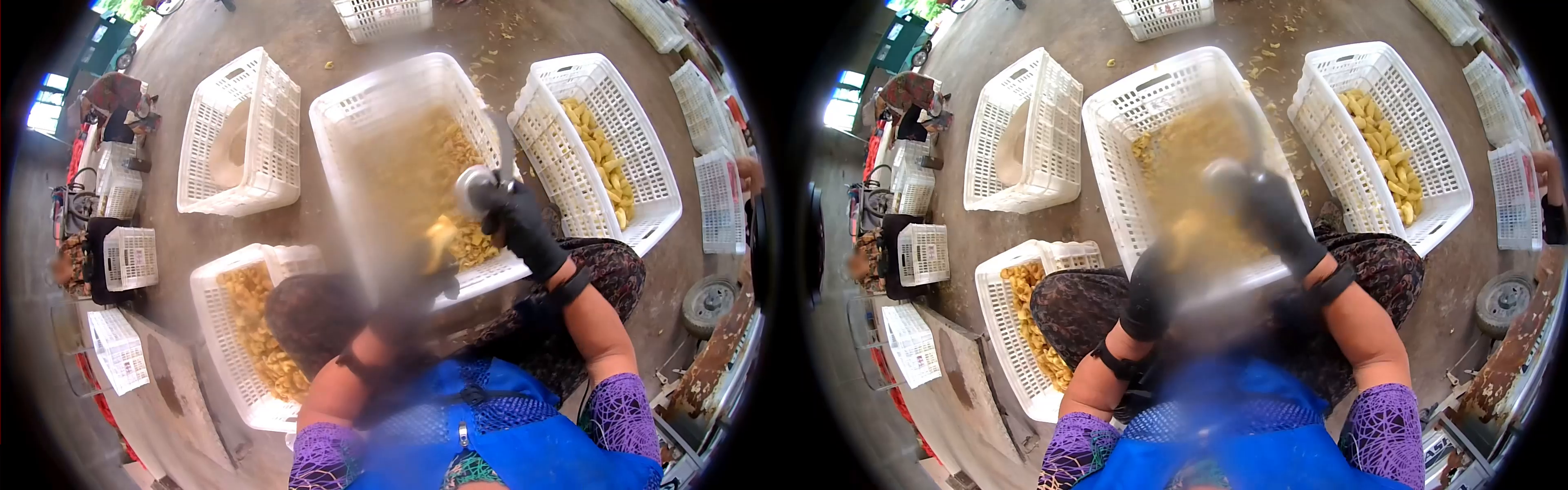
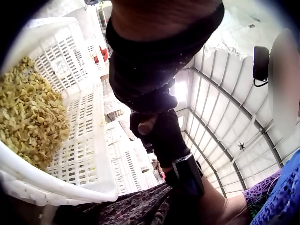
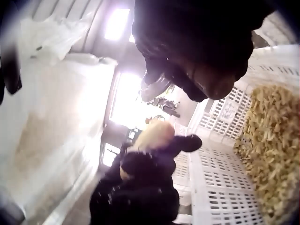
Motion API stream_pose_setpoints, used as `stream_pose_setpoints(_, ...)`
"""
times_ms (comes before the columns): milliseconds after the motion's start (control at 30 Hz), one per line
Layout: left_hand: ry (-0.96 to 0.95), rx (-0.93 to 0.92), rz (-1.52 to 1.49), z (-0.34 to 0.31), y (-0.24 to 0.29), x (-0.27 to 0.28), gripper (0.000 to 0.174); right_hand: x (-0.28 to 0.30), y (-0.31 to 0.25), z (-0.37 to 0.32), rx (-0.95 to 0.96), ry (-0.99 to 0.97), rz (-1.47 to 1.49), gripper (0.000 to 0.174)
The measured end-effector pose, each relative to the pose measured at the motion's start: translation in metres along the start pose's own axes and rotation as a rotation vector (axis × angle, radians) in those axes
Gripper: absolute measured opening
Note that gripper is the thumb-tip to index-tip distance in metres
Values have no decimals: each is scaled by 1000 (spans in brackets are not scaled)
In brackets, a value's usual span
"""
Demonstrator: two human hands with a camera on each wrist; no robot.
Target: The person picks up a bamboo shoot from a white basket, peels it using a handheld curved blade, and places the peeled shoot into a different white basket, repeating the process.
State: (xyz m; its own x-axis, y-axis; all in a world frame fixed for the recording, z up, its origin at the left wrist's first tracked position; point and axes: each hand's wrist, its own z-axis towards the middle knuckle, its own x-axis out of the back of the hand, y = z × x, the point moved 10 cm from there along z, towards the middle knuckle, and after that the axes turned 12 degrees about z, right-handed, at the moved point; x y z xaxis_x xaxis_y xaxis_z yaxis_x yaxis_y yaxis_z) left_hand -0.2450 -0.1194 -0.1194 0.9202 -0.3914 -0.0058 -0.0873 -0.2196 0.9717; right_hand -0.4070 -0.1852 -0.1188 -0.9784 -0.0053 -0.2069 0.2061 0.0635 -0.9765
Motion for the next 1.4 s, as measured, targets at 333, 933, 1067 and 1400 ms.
stream_pose_setpoints(333,47,-53,34,13,-19,4,20,-8,20,-1,-172,51,64,24)
stream_pose_setpoints(933,161,-133,324,14,-23,4,40,-11,28,0,-178,-46,-30,24)
stream_pose_setpoints(1067,153,-185,322,10,-4,2,38,-12,13,2,-28,-54,-74,22)
stream_pose_setpoints(1400,78,-254,373,14,-5,2,24,-20,13,-16,-170,-7,-28,28)
